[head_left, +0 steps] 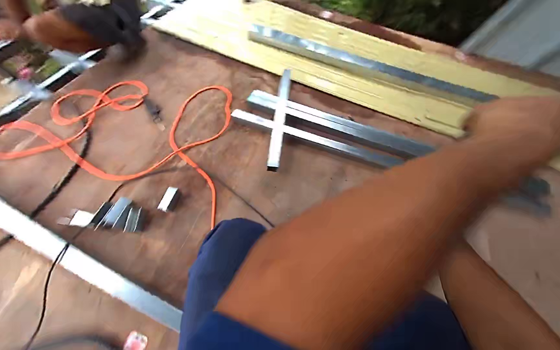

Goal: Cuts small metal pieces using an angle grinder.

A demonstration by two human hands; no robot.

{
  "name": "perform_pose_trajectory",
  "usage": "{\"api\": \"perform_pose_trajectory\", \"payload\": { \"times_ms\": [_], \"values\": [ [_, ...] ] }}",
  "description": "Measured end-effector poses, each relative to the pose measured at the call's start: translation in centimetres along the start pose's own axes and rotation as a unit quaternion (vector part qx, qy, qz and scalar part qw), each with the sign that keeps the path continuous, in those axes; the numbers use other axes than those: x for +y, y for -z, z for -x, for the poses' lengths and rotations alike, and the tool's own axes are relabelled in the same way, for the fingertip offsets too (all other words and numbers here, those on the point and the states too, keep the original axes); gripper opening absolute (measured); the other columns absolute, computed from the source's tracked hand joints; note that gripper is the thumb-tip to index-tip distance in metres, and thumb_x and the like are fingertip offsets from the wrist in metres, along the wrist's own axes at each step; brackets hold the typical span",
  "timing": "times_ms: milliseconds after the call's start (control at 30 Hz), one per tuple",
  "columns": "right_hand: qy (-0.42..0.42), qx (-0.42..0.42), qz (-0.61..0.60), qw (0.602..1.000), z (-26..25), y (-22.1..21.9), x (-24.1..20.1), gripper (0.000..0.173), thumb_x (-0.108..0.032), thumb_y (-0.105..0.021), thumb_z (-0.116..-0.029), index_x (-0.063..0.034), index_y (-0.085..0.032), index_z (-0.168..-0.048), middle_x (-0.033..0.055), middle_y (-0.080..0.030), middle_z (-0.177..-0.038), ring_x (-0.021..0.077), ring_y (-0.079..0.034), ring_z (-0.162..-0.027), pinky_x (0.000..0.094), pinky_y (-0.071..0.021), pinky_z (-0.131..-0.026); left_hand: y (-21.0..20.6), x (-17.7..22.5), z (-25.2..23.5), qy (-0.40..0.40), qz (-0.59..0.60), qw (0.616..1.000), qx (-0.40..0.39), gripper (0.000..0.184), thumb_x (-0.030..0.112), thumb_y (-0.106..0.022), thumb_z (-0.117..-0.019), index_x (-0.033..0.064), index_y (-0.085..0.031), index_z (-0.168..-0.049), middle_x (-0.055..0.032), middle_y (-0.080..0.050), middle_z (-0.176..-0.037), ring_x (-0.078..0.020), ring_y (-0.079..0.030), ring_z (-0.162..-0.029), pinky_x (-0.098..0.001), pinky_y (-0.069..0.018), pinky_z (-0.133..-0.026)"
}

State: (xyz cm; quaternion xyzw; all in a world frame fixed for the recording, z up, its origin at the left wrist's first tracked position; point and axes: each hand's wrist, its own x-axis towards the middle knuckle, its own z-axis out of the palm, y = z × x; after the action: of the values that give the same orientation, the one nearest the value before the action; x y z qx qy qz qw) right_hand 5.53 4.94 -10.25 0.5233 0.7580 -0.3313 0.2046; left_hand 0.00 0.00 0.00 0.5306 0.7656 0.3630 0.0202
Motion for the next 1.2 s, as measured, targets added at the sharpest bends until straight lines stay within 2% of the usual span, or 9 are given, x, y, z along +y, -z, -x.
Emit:
{"api": "perform_pose_trajectory", "payload": {
  "times_ms": [33, 100, 267, 433, 667, 767, 900, 1100, 1200],
  "values": [
    [0.062, 0.034, 0.004, 0.997, -4.2, 0.5, 3.7, 0.044, -0.021, -0.048, -0.1113, 0.0035, -0.047, -0.148, 0.0292, -0.058, -0.14, 0.0392, -0.06, -0.125, 0.0522, -0.0454, -0.107, -0.8, -1.5, -2.7, -0.074, -0.034, 0.989, -0.121, 0.035, 0.017, -0.072, -0.0934, 0.012, -0.07, -0.128, -0.0105, -0.067, -0.133, -0.0298, -0.062, -0.126, -0.0544, -0.0534, -0.098],
    [0.146, 0.107, -0.026, 0.983, -11.4, -0.1, 12.6, 0.043, -0.029, -0.053, -0.1089, 0.0023, -0.058, -0.137, 0.0291, -0.068, -0.117, 0.0432, -0.07, -0.102, 0.0616, -0.0563, -0.09, -3.2, -6.0, -5.2, -0.103, -0.06, 0.973, -0.196, 0.06, 0.042, -0.073, -0.0932, 0.0079, -0.06, -0.141, -0.0179, -0.054, -0.15, -0.0386, -0.049, -0.141, -0.0638, -0.0474, -0.104],
    [0.086, 0.094, -0.15, 0.981, -6.6, -3.1, 23.2, 0.041, -0.034, -0.057, -0.107, -0.0091, -0.059, -0.139, 0.0199, -0.07, -0.119, 0.0371, -0.072, -0.102, 0.061, -0.058, -0.091, -12.0, -22.7, -1.3, 0.113, 0.025, 0.973, -0.199, 0.067, 0.062, -0.068, -0.0912, 0.0027, -0.068, -0.122, -0.0216, -0.07, -0.115, -0.0395, -0.067, -0.112, -0.0653, -0.0517, -0.098],
    [-0.044, 0.057, -0.364, 0.928, 0.0, -15.7, 31.7, 0.041, -0.027, -0.053, -0.1083, -0.0046, -0.054, -0.143, 0.0191, -0.069, -0.124, 0.03, -0.073, -0.103, 0.0471, -0.0615, -0.089, -22.0, -32.7, 12.2, 0.349, 0.089, 0.897, -0.257, 0.065, 0.058, -0.067, -0.0945, -0.0016, -0.068, -0.12, -0.0281, -0.07, -0.112, -0.0465, -0.067, -0.11, -0.0701, -0.0504, -0.095],
    [-0.23, 0.086, -0.508, 0.826, -2.8, -26.8, 33.2, 0.048, -0.033, -0.054, -0.1088, 0.0003, -0.051, -0.143, 0.0208, -0.067, -0.126, 0.0276, -0.072, -0.105, 0.0424, -0.0601, -0.089, -30.6, -33.3, 20.8, 0.433, 0.219, 0.815, -0.318, 0.059, 0.053, -0.067, -0.098, -0.001, -0.068, -0.122, -0.0234, -0.07, -0.117, -0.0367, -0.069, -0.11, -0.0573, -0.0551, -0.099],
    [-0.25, 0.099, -0.529, 0.805, -6.4, -27.9, 33.0, 0.057, -0.041, -0.06, -0.1054, -0.002, -0.048, -0.145, 0.0204, -0.066, -0.129, 0.0305, -0.07, -0.109, 0.0458, -0.0592, -0.088, -32.5, -32.6, 21.4, 0.401, 0.211, 0.827, -0.334, 0.053, 0.052, -0.064, -0.1, 0.0019, -0.071, -0.119, -0.0201, -0.073, -0.114, -0.0344, -0.071, -0.108, -0.0579, -0.0549, -0.098],
    [-0.267, 0.126, -0.524, 0.799, -11.3, -28.1, 32.2, 0.059, -0.044, -0.064, -0.1026, -0.002, -0.052, -0.142, 0.0238, -0.064, -0.129, 0.0355, -0.068, -0.111, 0.0513, -0.0585, -0.09, -33.1, -32.4, 20.9, 0.38, 0.153, 0.858, -0.311, 0.045, 0.043, -0.059, -0.1045, 0.0041, -0.07, -0.125, -0.0173, -0.075, -0.113, -0.033, -0.072, -0.105, -0.0579, -0.0549, -0.098],
    [-0.308, 0.199, -0.427, 0.827, -16.3, -28.3, 31.7, 0.077, -0.05, -0.081, -0.0862, 0.0032, -0.055, -0.135, 0.0249, -0.067, -0.119, 0.0361, -0.067, -0.107, 0.0551, -0.0545, -0.092, -33.8, -32.3, 21.0, 0.437, 0.192, 0.83, -0.289, 0.047, 0.036, -0.066, -0.1018, 0.0013, -0.059, -0.132, -0.0198, -0.074, -0.108, -0.0304, -0.077, -0.088, -0.0515, -0.0647, -0.083],
    [-0.284, 0.199, -0.473, 0.81, -16.3, -28.6, 32.4, 0.066, -0.044, -0.083, -0.0853, 0.002, -0.061, -0.127, 0.0219, -0.069, -0.11, 0.0321, -0.068, -0.099, 0.0523, -0.0554, -0.087, -35.0, -31.3, 20.8, 0.429, 0.218, 0.834, -0.269, 0.043, 0.031, -0.067, -0.1022, -0.0004, -0.059, -0.13, -0.019, -0.074, -0.105, -0.0278, -0.077, -0.084, -0.048, -0.0655, -0.08]
  ]
}}
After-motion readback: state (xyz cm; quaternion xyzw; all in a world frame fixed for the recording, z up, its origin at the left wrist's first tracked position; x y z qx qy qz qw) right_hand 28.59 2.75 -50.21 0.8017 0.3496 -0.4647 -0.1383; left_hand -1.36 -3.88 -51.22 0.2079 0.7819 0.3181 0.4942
